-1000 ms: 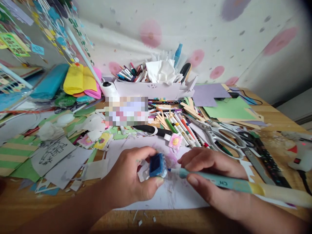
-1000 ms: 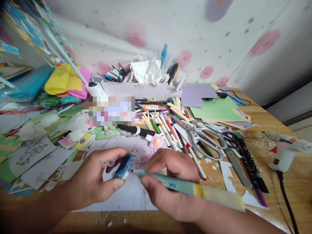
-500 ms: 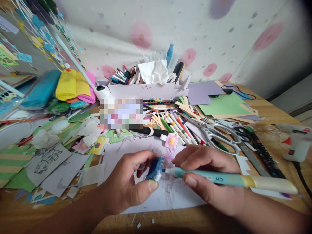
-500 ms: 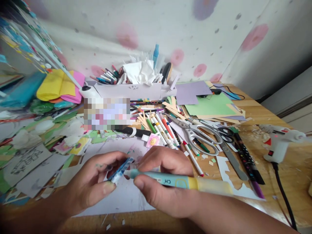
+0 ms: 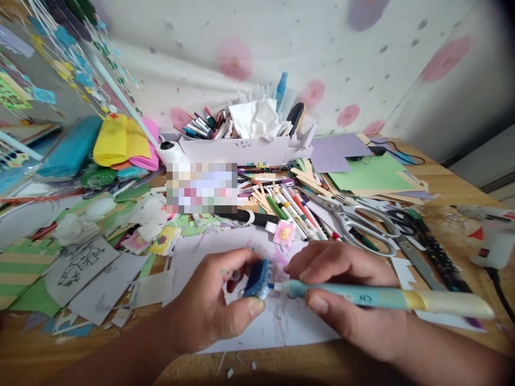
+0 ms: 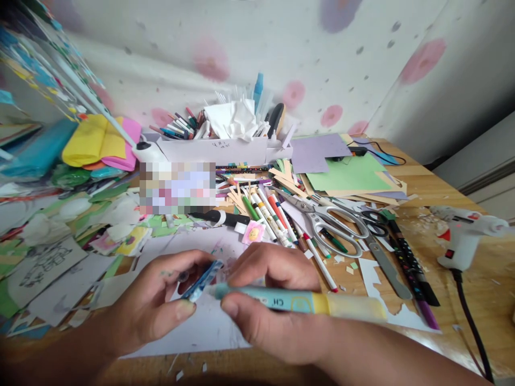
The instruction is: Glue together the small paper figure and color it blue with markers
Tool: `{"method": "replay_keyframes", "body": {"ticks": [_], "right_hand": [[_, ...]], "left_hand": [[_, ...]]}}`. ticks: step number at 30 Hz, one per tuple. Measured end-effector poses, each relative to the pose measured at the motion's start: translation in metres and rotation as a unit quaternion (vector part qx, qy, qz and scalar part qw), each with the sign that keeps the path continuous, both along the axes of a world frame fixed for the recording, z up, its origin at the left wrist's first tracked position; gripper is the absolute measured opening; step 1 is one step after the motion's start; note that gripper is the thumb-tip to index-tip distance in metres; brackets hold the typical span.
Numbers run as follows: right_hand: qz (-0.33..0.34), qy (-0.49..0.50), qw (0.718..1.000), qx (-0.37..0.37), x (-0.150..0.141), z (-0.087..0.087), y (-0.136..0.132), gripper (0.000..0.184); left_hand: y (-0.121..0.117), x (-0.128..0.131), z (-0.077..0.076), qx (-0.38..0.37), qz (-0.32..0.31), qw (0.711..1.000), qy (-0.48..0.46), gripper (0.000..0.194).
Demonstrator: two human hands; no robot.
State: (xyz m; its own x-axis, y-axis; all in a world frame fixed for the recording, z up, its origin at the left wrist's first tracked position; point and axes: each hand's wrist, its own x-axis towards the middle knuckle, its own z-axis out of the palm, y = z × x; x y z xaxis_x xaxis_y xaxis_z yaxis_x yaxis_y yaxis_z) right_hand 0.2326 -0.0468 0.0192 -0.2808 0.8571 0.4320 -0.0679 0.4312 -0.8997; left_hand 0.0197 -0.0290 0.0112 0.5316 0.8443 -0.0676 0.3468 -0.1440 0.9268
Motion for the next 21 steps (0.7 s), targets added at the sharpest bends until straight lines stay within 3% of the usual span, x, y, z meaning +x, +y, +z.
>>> {"method": "replay_keyframes", "body": {"ticks": [6,16,21], "right_hand": [[-0.004,-0.002,1.000,-0.005,0.0000,-0.0009,-0.0011,0.014],[-0.002,0.030,0.999,0.020,-0.0020,-0.0025,0.0007,0.012],[0.009,0.049,0.999,0.013,-0.0030,-0.0009,0.0007,0.011]], "left_hand": [[0.0001,-0.0016,-0.0040,-0.029,-0.009,0.999,-0.011,0.027],[0.0003,-0.0055,-0.0097,-0.141,-0.067,0.977,-0.149,0.036],[-0.0012,-0.0041,-0.0083,-0.144,-0.072,0.971,-0.175,0.038]]}}
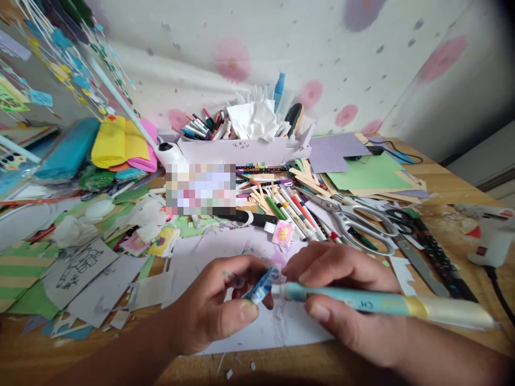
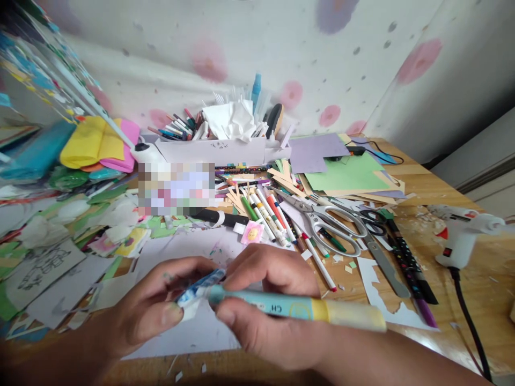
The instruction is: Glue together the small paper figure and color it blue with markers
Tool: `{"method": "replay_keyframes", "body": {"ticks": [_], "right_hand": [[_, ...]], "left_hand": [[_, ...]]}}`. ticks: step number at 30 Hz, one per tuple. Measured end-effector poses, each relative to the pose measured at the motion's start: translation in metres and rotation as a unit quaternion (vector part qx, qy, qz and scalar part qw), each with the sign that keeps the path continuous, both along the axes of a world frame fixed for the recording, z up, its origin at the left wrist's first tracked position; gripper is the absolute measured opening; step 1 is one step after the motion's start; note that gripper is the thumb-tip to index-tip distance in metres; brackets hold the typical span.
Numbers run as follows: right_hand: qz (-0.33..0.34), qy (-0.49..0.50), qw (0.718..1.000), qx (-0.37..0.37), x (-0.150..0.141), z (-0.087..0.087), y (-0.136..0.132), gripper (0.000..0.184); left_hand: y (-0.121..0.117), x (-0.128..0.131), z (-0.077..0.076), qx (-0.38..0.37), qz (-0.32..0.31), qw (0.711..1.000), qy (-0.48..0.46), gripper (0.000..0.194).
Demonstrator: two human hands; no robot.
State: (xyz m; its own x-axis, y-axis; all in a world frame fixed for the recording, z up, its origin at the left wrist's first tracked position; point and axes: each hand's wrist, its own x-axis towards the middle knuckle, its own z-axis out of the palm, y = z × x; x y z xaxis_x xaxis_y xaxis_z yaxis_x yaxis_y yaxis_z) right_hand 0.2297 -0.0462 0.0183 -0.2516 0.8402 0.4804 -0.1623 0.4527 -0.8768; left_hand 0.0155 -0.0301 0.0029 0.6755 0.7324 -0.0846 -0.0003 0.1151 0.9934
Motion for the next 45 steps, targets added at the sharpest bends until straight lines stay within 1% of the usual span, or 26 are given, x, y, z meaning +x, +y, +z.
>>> {"method": "replay_keyframes", "body": {"ticks": [4,8,13,16,18,22,27,29,31,33,35,37,38,40,43,45], "right_hand": [[-0.002,-0.007,1.000,-0.005,0.000,0.001,0.000,0.010],[0.013,-0.005,1.000,-0.001,0.001,0.001,-0.001,0.013],[0.018,-0.003,1.000,-0.010,0.002,0.001,-0.002,0.013],[0.009,-0.011,1.000,-0.020,0.002,0.001,-0.002,0.012],[0.002,0.000,0.999,-0.032,0.002,0.000,-0.001,0.010],[0.022,0.004,0.999,-0.039,0.003,-0.001,-0.001,0.012],[0.017,-0.005,0.999,-0.045,0.002,0.000,0.001,0.012],[0.005,-0.028,0.999,-0.043,0.002,-0.002,0.003,0.011],[-0.023,-0.026,0.998,-0.054,0.001,-0.006,0.006,0.009],[-0.050,0.005,0.996,-0.069,0.001,-0.012,0.009,0.014],[-0.060,0.013,0.995,-0.073,0.001,-0.018,0.010,0.029],[-0.058,-0.014,0.997,-0.058,0.001,-0.022,0.011,0.039],[-0.055,-0.032,0.997,-0.042,0.001,-0.022,0.011,0.040],[-0.055,-0.067,0.996,0.013,0.001,-0.022,0.012,0.039],[-0.068,-0.109,0.987,0.102,-0.001,-0.021,0.014,0.049],[-0.078,-0.120,0.982,0.121,-0.003,-0.022,0.015,0.055]], "left_hand": [[-0.001,0.001,0.001,-0.014,-0.003,0.999,-0.034,0.039],[-0.001,0.001,0.000,-0.038,0.014,0.996,-0.077,0.038],[-0.001,0.000,-0.005,-0.039,-0.008,0.995,-0.090,0.037],[-0.002,0.001,-0.006,-0.042,-0.008,0.996,-0.077,0.040],[-0.002,0.002,-0.006,-0.041,-0.014,0.997,-0.065,0.041],[0.001,0.002,-0.003,-0.041,-0.009,0.999,-0.029,0.041],[0.003,0.000,-0.004,-0.006,0.004,0.999,0.035,0.042],[0.004,0.000,-0.005,0.003,0.006,0.998,0.060,0.043],[0.004,0.000,-0.006,0.013,0.001,0.997,0.074,0.041],[0.005,0.001,-0.007,0.041,0.006,0.996,0.085,0.039],[0.005,0.002,-0.006,0.092,0.037,0.990,0.099,0.039],[0.005,0.003,-0.004,0.143,0.081,0.980,0.114,0.042],[0.004,0.004,-0.003,0.163,0.102,0.974,0.118,0.043],[0.002,0.004,-0.002,0.193,0.142,0.963,0.124,0.046],[0.001,0.005,-0.003,0.223,0.178,0.949,0.137,0.048],[0.001,0.005,-0.004,0.240,0.189,0.941,0.149,0.049]]}}
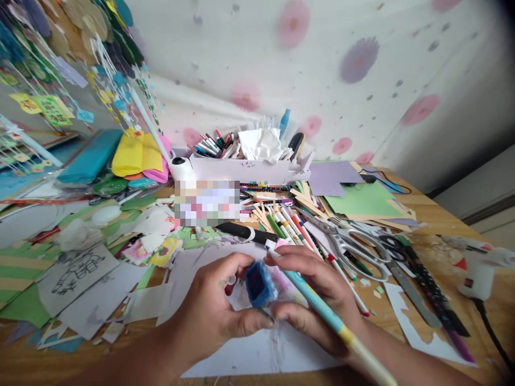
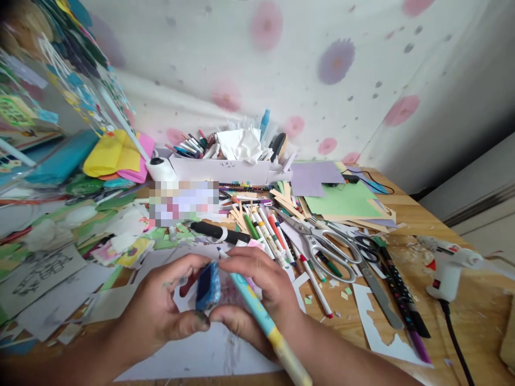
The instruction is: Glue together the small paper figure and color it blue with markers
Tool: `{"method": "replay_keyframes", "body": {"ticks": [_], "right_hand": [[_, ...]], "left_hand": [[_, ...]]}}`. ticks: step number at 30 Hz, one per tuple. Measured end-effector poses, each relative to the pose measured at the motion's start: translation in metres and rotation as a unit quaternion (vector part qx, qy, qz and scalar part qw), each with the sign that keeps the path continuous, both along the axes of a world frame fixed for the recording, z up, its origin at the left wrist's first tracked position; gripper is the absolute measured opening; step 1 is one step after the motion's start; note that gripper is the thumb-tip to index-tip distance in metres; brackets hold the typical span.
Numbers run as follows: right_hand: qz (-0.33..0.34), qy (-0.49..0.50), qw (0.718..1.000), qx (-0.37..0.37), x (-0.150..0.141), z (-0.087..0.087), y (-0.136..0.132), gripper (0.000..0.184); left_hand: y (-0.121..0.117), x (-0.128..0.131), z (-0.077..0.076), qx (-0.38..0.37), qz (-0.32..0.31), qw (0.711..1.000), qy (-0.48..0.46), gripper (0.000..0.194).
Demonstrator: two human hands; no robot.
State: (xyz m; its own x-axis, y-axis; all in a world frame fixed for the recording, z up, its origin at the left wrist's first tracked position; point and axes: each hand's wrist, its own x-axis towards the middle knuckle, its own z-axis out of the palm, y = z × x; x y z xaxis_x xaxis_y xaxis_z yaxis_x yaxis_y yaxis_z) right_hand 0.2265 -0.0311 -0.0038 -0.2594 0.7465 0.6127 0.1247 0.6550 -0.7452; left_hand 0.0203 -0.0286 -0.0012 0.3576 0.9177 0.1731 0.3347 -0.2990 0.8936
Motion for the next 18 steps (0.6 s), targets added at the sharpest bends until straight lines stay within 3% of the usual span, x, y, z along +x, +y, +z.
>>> {"method": "replay_keyframes", "body": {"ticks": [6,12,18], "right_hand": [[0.043,0.102,0.989,-0.097,-0.004,-0.008,-0.001,0.047],[0.137,0.264,0.914,-0.277,-0.004,-0.019,0.004,0.041],[0.123,0.311,0.878,-0.342,-0.011,-0.018,0.005,0.039]], "left_hand": [[0.001,0.000,0.001,0.068,0.005,0.997,0.027,0.054],[0.000,0.003,0.006,0.186,0.052,0.976,0.097,0.029],[-0.002,0.001,0.002,0.267,0.082,0.950,0.143,0.040]]}}
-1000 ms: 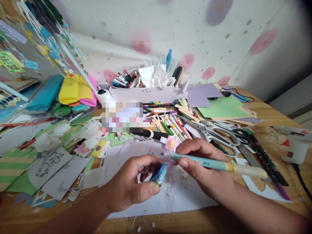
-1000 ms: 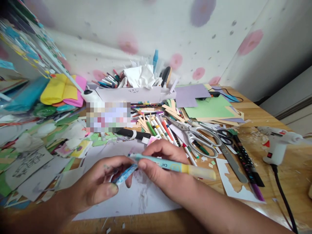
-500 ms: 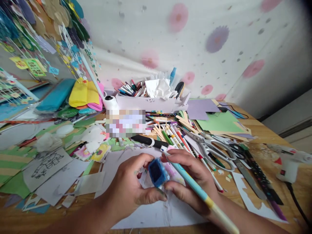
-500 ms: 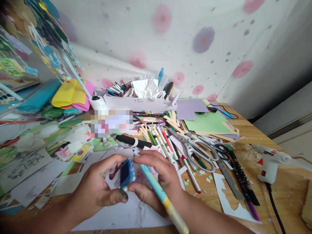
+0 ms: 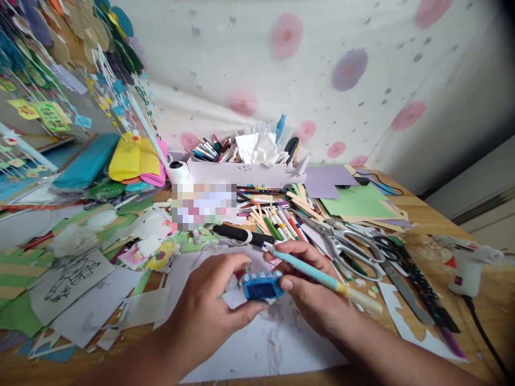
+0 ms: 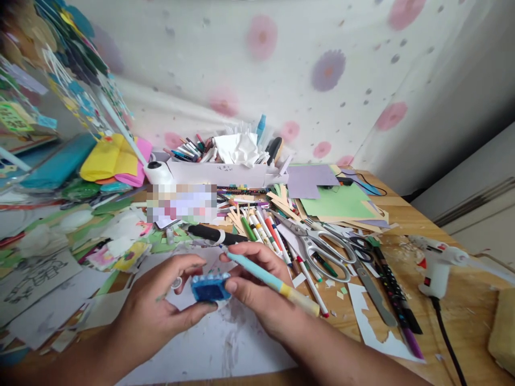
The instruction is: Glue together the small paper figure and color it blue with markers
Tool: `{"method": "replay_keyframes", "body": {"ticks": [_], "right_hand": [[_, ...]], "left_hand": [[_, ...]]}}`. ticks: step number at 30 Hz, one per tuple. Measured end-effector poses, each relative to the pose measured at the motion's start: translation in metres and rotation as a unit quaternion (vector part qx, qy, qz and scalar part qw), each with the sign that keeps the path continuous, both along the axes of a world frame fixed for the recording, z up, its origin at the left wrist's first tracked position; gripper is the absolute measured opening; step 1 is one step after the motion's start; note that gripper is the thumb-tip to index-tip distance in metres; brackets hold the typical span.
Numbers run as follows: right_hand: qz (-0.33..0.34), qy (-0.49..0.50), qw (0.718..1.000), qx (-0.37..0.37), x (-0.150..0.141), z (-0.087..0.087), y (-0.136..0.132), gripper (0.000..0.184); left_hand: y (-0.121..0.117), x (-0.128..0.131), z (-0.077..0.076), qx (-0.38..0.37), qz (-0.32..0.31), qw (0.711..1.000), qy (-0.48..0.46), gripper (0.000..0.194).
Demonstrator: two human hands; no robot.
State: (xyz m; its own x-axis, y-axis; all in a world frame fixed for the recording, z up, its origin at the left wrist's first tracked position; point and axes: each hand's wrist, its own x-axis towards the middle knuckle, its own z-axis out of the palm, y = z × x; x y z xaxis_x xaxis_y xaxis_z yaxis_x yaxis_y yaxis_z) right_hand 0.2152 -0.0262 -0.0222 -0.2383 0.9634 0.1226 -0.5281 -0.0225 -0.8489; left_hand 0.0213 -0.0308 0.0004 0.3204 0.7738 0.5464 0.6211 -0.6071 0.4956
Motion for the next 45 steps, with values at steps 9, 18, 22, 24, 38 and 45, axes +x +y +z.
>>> {"method": "replay_keyframes", "body": {"ticks": [9,18,22,24,38,45], "right_hand": [[-0.034,-0.007,0.998,-0.059,-0.006,0.000,-0.001,0.036],[-0.056,-0.109,0.983,0.135,-0.008,0.012,-0.013,0.039],[-0.052,-0.142,0.974,0.170,0.008,0.017,-0.017,0.034],[-0.078,-0.192,0.960,0.186,0.016,0.021,-0.020,0.026],[-0.089,-0.315,0.915,0.237,0.019,0.038,-0.014,0.009],[-0.088,-0.283,0.934,0.201,0.024,0.026,-0.015,0.009]], "left_hand": [[0.001,-0.003,-0.001,0.099,-0.042,0.991,0.080,0.035],[0.001,0.003,0.001,0.103,-0.018,0.991,0.082,0.035],[0.001,0.003,0.005,0.068,-0.032,0.996,0.046,0.038],[0.002,0.003,0.007,0.038,-0.043,0.998,0.022,0.036],[0.000,0.002,0.008,-0.014,-0.064,0.998,0.003,0.029],[0.001,0.001,0.010,-0.088,-0.093,0.991,-0.032,0.023]]}}
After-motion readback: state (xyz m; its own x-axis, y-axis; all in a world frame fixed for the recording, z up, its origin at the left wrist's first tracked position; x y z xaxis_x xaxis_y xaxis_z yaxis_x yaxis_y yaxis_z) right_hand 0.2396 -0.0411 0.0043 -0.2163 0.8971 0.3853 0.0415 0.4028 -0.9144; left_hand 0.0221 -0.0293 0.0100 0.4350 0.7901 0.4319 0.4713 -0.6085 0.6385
